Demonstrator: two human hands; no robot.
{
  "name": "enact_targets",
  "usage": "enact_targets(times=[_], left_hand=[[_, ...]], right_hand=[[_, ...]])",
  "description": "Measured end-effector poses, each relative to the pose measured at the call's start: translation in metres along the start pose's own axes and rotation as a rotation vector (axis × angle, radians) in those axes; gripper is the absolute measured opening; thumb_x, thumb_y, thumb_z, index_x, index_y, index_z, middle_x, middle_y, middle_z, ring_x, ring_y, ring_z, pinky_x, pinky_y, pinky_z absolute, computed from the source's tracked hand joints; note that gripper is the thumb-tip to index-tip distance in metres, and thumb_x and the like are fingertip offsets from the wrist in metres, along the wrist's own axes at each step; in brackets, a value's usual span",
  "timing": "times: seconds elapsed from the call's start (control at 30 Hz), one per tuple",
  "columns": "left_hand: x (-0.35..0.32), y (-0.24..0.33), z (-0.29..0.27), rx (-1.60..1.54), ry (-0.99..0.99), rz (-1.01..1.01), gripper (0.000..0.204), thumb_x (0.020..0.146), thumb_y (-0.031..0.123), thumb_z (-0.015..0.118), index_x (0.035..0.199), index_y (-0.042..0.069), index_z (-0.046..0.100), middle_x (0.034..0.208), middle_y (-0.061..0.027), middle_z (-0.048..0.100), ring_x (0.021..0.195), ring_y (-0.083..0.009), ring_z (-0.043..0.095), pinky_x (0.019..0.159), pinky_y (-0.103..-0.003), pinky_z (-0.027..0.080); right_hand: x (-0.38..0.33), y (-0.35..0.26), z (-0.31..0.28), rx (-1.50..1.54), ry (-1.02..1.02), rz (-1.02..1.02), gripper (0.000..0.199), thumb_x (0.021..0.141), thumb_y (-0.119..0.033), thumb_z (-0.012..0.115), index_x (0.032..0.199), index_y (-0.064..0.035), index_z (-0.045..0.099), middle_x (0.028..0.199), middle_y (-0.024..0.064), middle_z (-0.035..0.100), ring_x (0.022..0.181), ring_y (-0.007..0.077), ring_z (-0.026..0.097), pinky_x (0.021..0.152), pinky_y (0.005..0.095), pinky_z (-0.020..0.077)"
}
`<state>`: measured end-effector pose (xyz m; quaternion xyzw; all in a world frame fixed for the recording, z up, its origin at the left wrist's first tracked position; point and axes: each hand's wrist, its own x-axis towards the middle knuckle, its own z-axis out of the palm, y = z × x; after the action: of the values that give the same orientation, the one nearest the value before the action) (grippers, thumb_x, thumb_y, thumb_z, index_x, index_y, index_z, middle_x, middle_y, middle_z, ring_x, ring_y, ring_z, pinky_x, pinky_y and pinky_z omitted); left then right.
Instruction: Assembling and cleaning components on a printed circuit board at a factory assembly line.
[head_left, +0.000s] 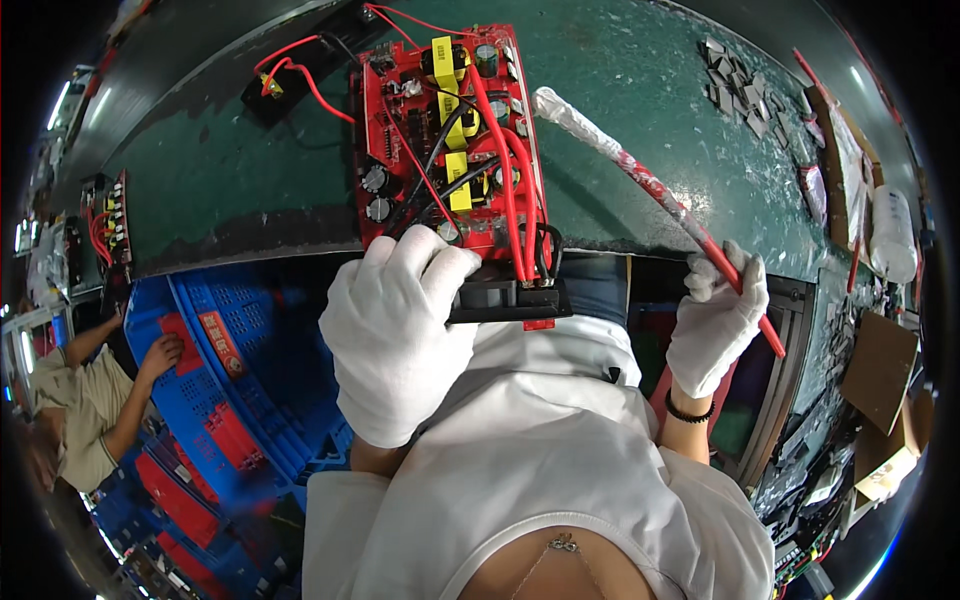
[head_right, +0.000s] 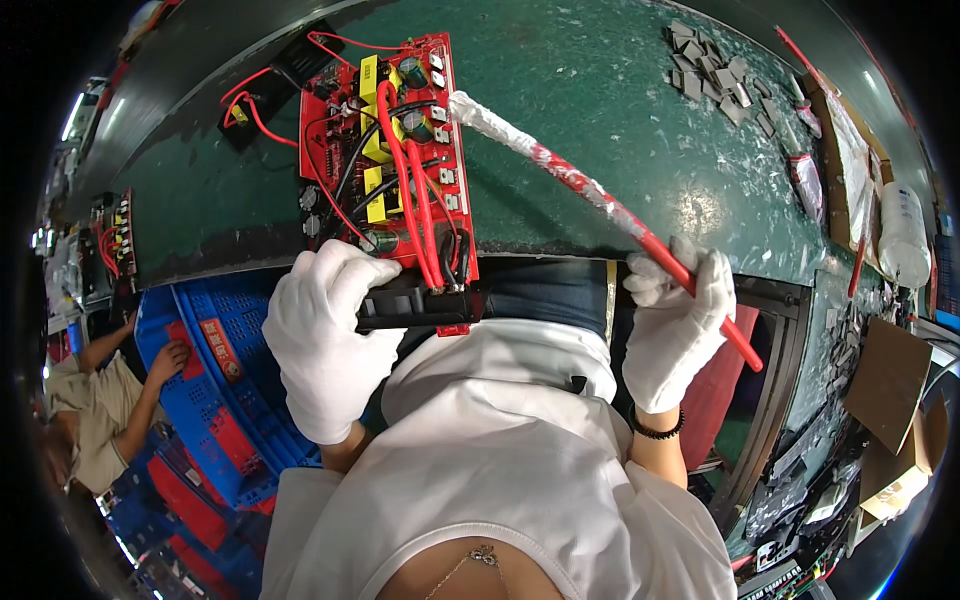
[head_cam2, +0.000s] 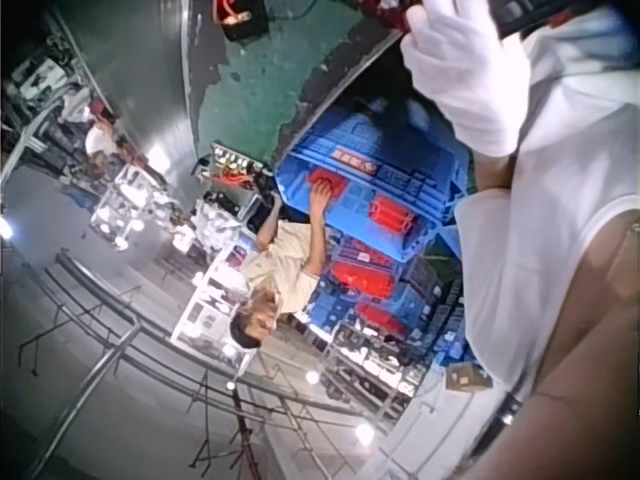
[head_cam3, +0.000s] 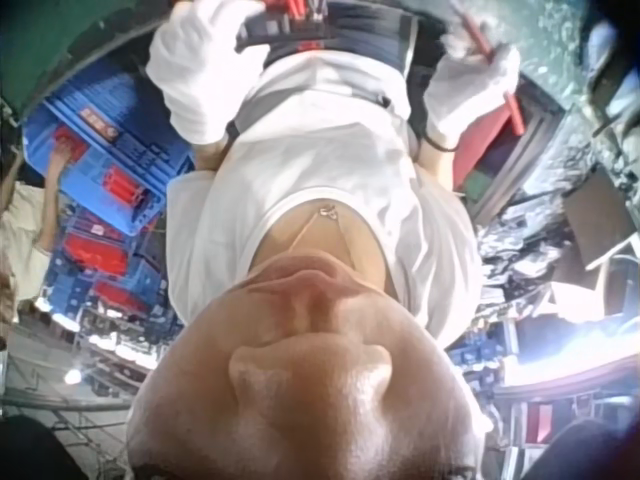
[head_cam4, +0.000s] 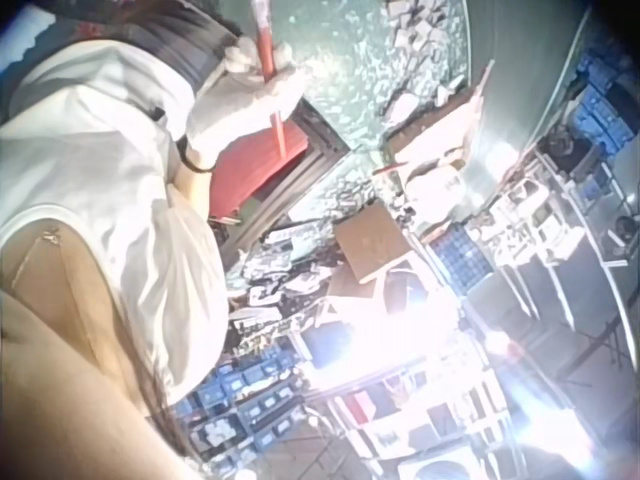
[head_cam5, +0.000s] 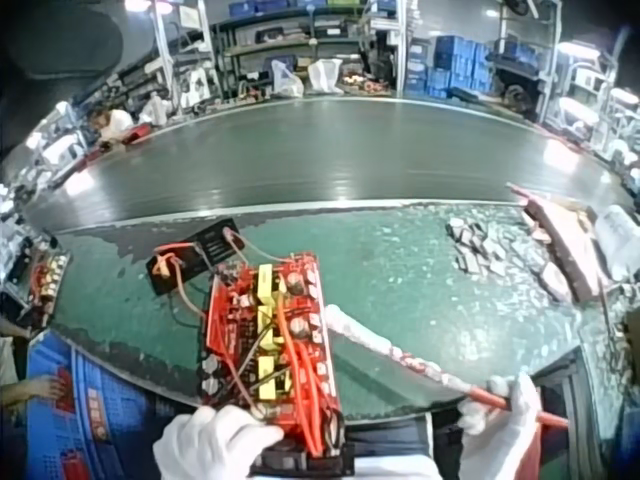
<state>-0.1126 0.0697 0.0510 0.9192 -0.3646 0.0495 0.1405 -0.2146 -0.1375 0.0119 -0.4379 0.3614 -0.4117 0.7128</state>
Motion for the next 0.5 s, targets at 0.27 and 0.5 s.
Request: enact_targets(times=[0.27,0.5], left_hand=[[0.001,0.002,0.000,0.006,-0.011,-0.023,0.044,0.046,0.016,0.074,0.088,0.018,0.059,0.084,0.0030,0.051,0.078,-0.0173,0.053,0.064,-0.033,0.043],[0.001,0.001,0.001,0.014,0.009,-0.008,0.044,0.046,0.016,0.074,0.088,0.018,0.059,0.082,0.0030,0.051,0.077,-0.0175,0.053,0.064,-0.033,0.043]], right_hand=[[-0.005,0.000,-0.011,-0.108,-0.121,-0.002,0.031,0.091,-0.030,0.047,0.085,0.0006,0.049,0.068,0.0125,0.055,0.054,0.0162,0.051,0.047,0.0240,0.0387],[-0.006,0.001,-0.005,-0.051,-0.028,0.007,0.029,0.089,-0.028,0.049,0.078,-0.0012,0.048,0.063,0.0105,0.053,0.049,0.0168,0.050,0.044,0.0244,0.0382]])
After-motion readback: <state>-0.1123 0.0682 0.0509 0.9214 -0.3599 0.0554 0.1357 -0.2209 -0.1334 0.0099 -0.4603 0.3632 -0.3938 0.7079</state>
